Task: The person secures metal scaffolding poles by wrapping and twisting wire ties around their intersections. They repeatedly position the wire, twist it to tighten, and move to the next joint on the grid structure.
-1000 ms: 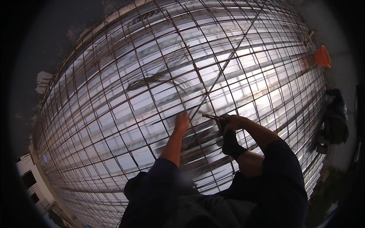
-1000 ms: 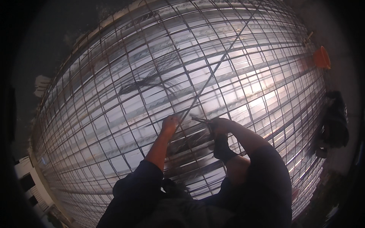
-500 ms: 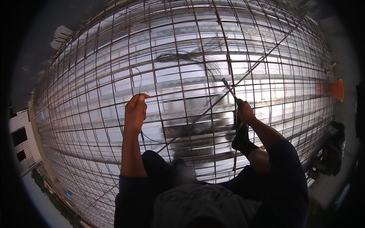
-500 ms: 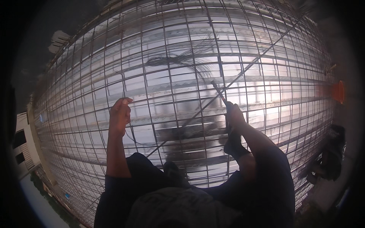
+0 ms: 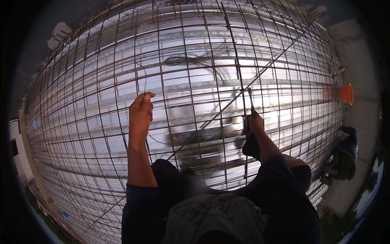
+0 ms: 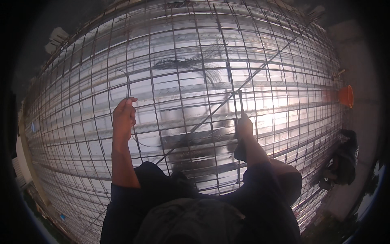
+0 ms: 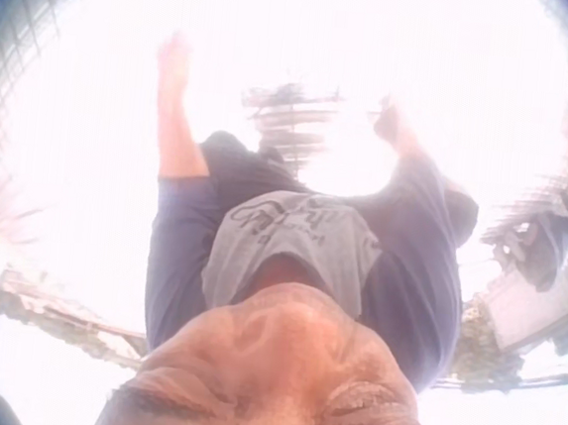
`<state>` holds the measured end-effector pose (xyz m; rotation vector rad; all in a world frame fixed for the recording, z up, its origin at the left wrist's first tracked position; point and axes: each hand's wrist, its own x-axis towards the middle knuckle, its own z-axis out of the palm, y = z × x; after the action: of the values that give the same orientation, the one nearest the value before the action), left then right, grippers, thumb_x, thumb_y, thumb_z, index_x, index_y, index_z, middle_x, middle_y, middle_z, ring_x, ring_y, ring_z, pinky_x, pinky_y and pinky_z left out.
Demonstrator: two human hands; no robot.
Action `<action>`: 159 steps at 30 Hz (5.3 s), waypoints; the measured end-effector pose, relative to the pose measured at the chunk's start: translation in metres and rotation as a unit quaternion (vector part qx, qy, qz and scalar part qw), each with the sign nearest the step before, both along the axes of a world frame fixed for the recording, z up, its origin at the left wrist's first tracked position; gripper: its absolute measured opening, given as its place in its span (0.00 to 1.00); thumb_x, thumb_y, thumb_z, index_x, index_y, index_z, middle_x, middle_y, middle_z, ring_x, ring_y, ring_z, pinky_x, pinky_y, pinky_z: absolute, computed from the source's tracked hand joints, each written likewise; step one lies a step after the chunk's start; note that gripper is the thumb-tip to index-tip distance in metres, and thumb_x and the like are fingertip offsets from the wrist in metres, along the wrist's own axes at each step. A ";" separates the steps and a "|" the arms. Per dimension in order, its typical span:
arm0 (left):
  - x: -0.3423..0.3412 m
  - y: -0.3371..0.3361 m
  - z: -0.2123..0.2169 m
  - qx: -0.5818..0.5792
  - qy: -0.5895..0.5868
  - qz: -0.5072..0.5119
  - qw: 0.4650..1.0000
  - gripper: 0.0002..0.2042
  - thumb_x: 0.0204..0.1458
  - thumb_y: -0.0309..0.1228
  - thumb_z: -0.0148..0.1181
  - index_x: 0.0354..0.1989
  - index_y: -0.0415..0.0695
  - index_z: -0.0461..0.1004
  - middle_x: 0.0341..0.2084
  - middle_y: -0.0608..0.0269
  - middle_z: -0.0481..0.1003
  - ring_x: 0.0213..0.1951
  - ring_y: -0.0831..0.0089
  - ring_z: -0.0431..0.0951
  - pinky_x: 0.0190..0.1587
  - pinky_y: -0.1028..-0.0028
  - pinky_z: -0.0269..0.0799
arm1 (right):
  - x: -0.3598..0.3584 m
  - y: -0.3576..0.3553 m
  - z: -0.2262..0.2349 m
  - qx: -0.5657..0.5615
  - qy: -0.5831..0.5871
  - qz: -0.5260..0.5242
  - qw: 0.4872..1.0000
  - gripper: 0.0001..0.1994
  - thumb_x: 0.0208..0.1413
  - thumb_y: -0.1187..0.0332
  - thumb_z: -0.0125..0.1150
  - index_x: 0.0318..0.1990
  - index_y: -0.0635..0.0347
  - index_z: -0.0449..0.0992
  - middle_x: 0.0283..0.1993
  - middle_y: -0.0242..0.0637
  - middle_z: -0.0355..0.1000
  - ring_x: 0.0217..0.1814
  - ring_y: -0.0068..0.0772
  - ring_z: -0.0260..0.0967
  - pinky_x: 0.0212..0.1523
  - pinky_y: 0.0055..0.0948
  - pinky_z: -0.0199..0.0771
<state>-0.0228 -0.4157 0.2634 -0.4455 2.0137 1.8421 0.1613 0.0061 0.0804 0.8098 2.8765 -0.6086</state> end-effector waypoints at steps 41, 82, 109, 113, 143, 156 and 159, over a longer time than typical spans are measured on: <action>0.077 -0.115 0.041 -0.084 0.072 -0.068 0.992 0.18 0.59 0.40 0.49 0.47 0.37 0.74 0.27 0.65 0.74 0.33 0.76 0.71 0.42 0.75 0.66 | -0.133 -0.334 0.196 -0.232 0.200 0.448 0.840 0.02 0.51 0.71 0.58 0.32 0.56 0.72 0.26 0.41 0.71 0.28 0.48 0.70 0.28 0.39 0.70; 0.154 -0.106 -0.176 -0.227 -0.048 -0.287 0.929 0.18 0.56 0.45 0.52 0.40 0.41 0.75 0.34 0.51 0.76 0.40 0.56 0.75 0.43 0.63 0.69 | -0.098 -0.276 0.051 -0.052 -0.243 0.549 0.798 0.13 0.47 0.71 0.51 0.38 0.53 0.80 0.35 0.45 0.77 0.39 0.47 0.75 0.46 0.44 0.73; 0.325 -0.081 -0.305 -0.099 -0.123 0.036 0.987 0.19 0.56 0.35 0.50 0.55 0.41 0.67 0.40 0.48 0.75 0.41 0.56 0.75 0.44 0.62 0.69 | -0.027 -0.369 -0.086 -0.005 -0.312 0.571 0.760 0.10 0.49 0.67 0.52 0.37 0.50 0.79 0.41 0.42 0.76 0.46 0.46 0.73 0.47 0.42 0.71; 0.336 -0.077 -0.356 -0.075 -0.004 0.064 0.995 0.20 0.59 0.35 0.48 0.60 0.45 0.64 0.38 0.55 0.76 0.35 0.68 0.74 0.39 0.68 0.69 | -0.021 -0.377 -0.096 -0.032 -0.302 0.567 0.766 0.10 0.50 0.67 0.52 0.37 0.50 0.79 0.41 0.43 0.75 0.46 0.47 0.73 0.47 0.42 0.71; 0.311 -0.065 -0.347 -0.058 -0.152 0.091 0.982 0.13 0.54 0.33 0.50 0.42 0.38 0.75 0.36 0.49 0.74 0.40 0.59 0.74 0.43 0.65 0.67 | 0.002 -0.362 -0.083 -0.163 -0.264 0.431 0.847 0.10 0.45 0.64 0.64 0.32 0.61 0.79 0.33 0.48 0.75 0.39 0.49 0.74 0.43 0.41 0.72; 0.291 -0.056 -0.316 -0.034 -0.294 0.157 0.942 0.20 0.47 0.37 0.51 0.45 0.35 0.73 0.39 0.42 0.75 0.44 0.49 0.75 0.46 0.59 0.67 | 0.012 -0.355 -0.108 -0.173 -0.187 0.413 0.874 0.09 0.44 0.65 0.66 0.29 0.62 0.77 0.29 0.47 0.74 0.36 0.48 0.73 0.40 0.43 0.71; 0.295 -0.055 -0.318 -0.036 -0.296 0.181 0.937 0.20 0.45 0.36 0.51 0.42 0.34 0.74 0.37 0.42 0.76 0.41 0.51 0.76 0.43 0.59 0.68 | 0.013 -0.358 -0.102 -0.190 -0.181 0.406 0.875 0.08 0.44 0.66 0.64 0.28 0.62 0.77 0.30 0.48 0.74 0.36 0.48 0.73 0.40 0.43 0.71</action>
<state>0.2724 -0.4703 -0.0544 -1.2919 1.6493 1.5548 0.1742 -0.3521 -0.0211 -0.3201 2.3041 -0.7469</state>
